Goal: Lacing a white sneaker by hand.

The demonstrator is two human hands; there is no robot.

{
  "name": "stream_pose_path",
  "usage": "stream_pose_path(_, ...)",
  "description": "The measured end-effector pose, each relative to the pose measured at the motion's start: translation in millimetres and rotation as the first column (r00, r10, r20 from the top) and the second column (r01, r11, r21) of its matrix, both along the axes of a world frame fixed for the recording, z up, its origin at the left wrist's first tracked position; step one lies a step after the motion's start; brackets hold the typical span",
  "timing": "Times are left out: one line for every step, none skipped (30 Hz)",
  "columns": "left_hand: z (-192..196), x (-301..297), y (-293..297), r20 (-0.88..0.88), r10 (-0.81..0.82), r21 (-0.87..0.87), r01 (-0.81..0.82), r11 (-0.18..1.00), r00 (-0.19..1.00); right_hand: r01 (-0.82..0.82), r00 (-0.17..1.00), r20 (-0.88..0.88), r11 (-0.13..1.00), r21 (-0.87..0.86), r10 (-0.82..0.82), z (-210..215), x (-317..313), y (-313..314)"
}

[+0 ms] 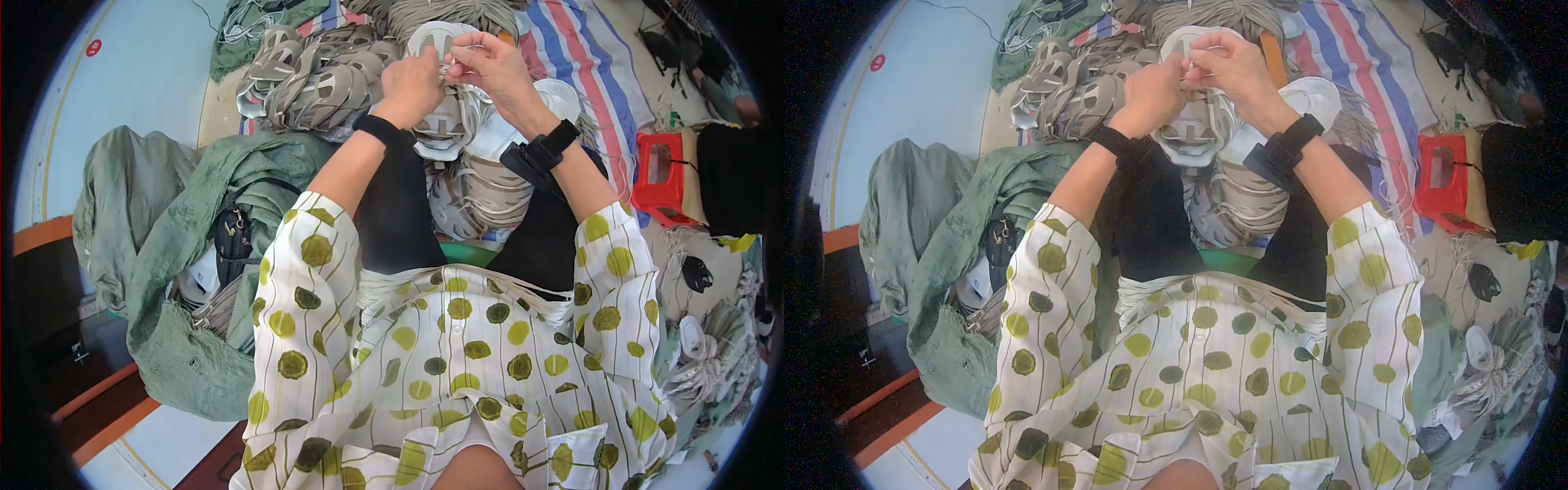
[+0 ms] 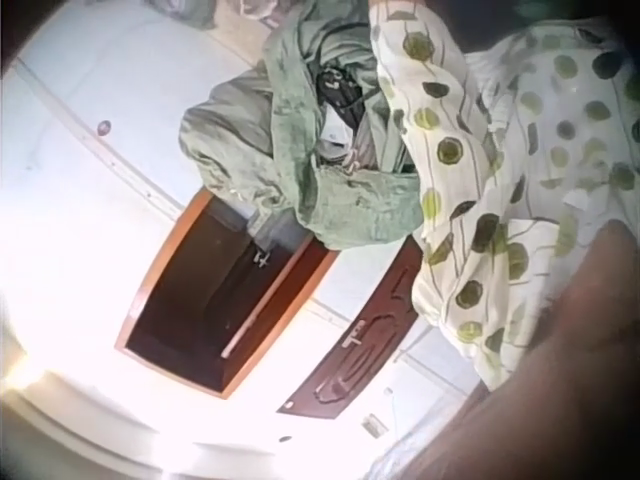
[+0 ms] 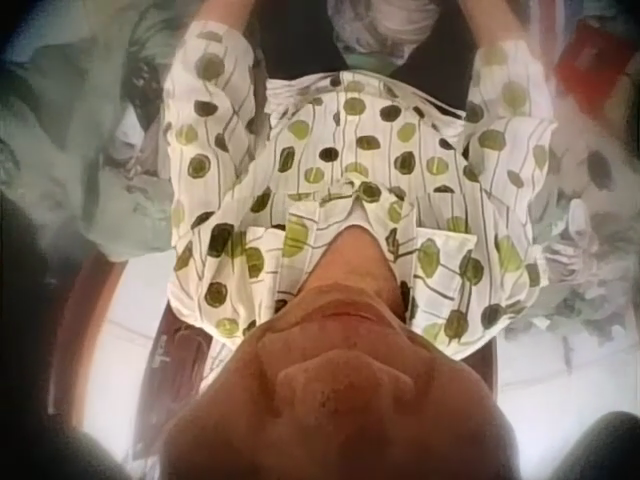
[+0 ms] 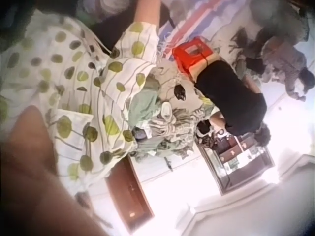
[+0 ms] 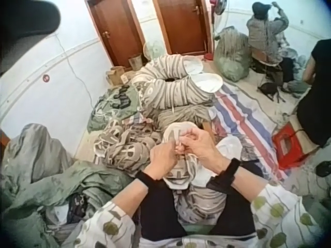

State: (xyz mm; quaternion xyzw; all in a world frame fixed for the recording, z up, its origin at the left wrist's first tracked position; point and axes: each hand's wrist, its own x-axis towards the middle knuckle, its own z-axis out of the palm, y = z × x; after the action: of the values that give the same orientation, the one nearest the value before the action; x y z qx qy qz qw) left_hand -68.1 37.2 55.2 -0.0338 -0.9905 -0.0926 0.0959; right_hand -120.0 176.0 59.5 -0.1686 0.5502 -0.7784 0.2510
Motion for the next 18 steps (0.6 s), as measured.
stream_pose_path(-0.5,-1.0,-1.6,0.043,0.061,0.059,-0.064,0.996,0.997,0.003,1.0,0.002,1.0,-0.004,-0.003,0.7,1.3,0.1)
stream_pose_path(1.0,-0.1,0.4,0.048,0.051,0.061,-0.054,0.997,0.998,0.016,1.0,-0.001,1.0,0.006,-0.016,-1.4,2.0,3.7)
stream_pose_path(2.2,2.0,1.3,0.059,0.059,0.001,-0.059,0.998,0.997,0.029,1.0,-0.004,0.999,0.016,-0.029,-3.2,2.3,7.4)
stream_pose_path(3.3,3.0,3.5,0.069,0.067,-0.058,-0.063,0.996,0.995,0.038,0.999,0.001,0.999,0.018,-0.038,-4.7,1.7,11.1)
stream_pose_path(2.3,3.3,2.6,0.072,0.066,-0.061,-0.062,0.996,0.995,0.061,0.998,-0.011,0.998,0.005,-0.061,-4.5,1.1,11.6)
stream_pose_path(0.7,3.1,1.7,0.061,0.059,-0.041,-0.056,0.998,0.996,0.083,0.996,-0.024,0.997,-0.008,-0.083,-4.6,1.1,12.0)
stream_pose_path(-0.8,3.0,1.2,0.049,0.052,-0.02,-0.051,0.998,0.997,0.083,0.996,-0.02,0.996,-0.011,-0.083,-5.1,1.8,12.5)
stream_pose_path(-4.4,2.5,0.4,0.051,0.055,-0.025,-0.054,0.998,0.997,0.091,0.996,-0.02,0.996,-0.001,-0.091,-5.8,2.2,11.2)
stream_pose_path(-8.6,2.1,1.5,0.034,0.029,0.06,-0.031,0.998,0.999,0.098,0.995,-0.019,0.995,0.008,-0.098,-6.5,3.0,9.6)
stream_pose_path(-12.5,2.6,0.8,0.016,0.005,0.145,-0.007,0.989,1.0,0.093,0.995,-0.017,0.996,0.003,-0.093,-7.5,4.6,7.8)
stream_pose_path(-13.0,3.7,1.6,0.014,0.006,0.147,-0.008,0.989,1.0,0.071,0.996,-0.055,0.996,0.059,-0.067,-9.2,4.9,8.3)
stream_pose_path(-13.8,6.2,2.2,-0.07,-0.056,0.114,0.064,0.991,0.996,0.049,0.995,-0.092,0.992,0.117,-0.038,-10.3,5.2,8.4)
stream_pose_path(-14.5,8.7,2.2,-0.152,-0.12,0.075,0.133,0.988,0.981,0.047,0.995,-0.095,0.992,0.12,-0.036,-12.1,5.0,8.6)
stream_pose_path(-14.9,11.3,1.3,-0.192,-0.129,0.049,0.141,0.989,0.973,0.195,0.919,-0.39,0.927,0.321,-0.058,-15.6,4.6,10.8)
stream_pose_path(-15.8,13.7,1.8,-0.191,-0.127,0.052,0.139,0.989,0.973,0.384,0.762,-0.648,0.807,0.449,-0.002,-18.7,3.6,13.5)
stream_pose_path(-16.9,16.0,2.9,-0.243,-0.156,-0.012,0.157,0.987,0.958,0.383,0.762,-0.647,0.805,0.452,0.001,-21.9,3.3,17.4)
stream_pose_path(-18.4,18.9,0.8,-0.29,-0.181,-0.077,0.166,0.983,0.94,0.394,0.701,-0.707,0.774,0.495,0.095,-21.3,7.5,17.6)
stream_pose_path(-22.8,19.7,-1.6,-0.29,-0.175,-0.075,0.16,0.984,0.941,0.411,0.631,-0.752,0.739,0.534,0.192,-21.2,12.1,17.5)
